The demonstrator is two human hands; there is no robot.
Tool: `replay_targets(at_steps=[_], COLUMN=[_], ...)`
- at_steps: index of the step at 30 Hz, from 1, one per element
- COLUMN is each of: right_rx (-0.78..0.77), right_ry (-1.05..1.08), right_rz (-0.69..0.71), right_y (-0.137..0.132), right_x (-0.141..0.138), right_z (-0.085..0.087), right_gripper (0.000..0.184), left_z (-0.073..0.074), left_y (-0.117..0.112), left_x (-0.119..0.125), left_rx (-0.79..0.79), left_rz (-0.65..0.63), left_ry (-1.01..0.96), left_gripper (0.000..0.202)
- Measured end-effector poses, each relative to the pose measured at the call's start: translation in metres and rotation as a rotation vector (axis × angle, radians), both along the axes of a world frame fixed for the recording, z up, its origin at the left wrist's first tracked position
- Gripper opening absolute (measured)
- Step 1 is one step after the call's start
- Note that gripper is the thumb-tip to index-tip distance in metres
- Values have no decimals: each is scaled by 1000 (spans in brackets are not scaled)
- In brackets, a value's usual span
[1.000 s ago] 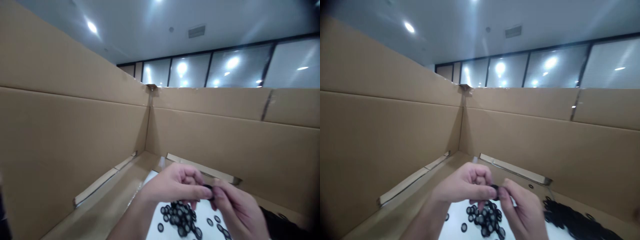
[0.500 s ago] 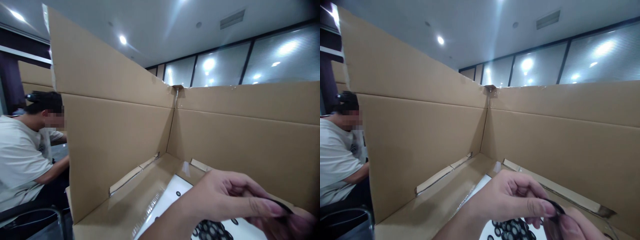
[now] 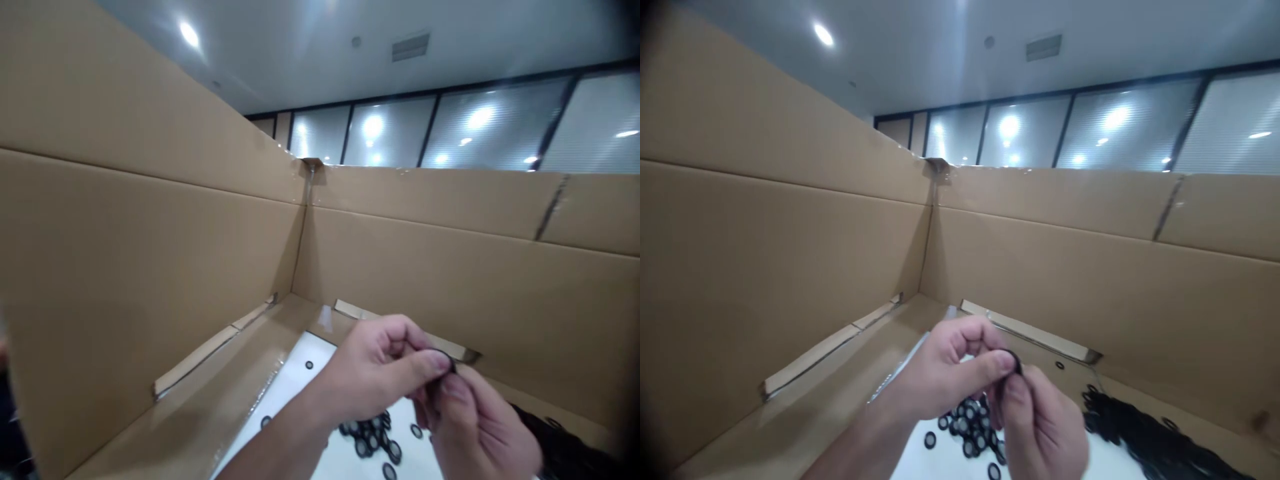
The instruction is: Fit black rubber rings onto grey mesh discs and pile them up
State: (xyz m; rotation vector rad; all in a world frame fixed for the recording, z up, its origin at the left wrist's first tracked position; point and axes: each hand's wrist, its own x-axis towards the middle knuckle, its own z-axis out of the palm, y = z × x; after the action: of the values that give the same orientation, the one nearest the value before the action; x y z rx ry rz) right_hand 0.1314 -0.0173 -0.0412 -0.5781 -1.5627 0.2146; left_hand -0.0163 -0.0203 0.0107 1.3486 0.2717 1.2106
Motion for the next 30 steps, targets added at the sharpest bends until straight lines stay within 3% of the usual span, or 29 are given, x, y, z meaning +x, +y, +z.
replay_targets(at_steps=[6, 17, 26, 30], right_rx=[-50, 1, 22, 25], right_ry=[15, -219, -114, -299], right_rz=[50, 15, -194, -114], right_y=[-7, 3, 5, 6], right_x=[-11, -1, -12, 3], right_z=[12, 16, 18, 29], right_gripper=[43, 43, 33, 39], left_z=[-4, 3, 0, 3], left_y=[1, 10, 11, 10], left_x=[-1, -31, -3, -12], left_rx=[139, 113, 83, 130], left_rz=[56, 65, 184, 215], left_ry=[49, 313, 136, 333], left_gripper=[21, 15, 18, 16])
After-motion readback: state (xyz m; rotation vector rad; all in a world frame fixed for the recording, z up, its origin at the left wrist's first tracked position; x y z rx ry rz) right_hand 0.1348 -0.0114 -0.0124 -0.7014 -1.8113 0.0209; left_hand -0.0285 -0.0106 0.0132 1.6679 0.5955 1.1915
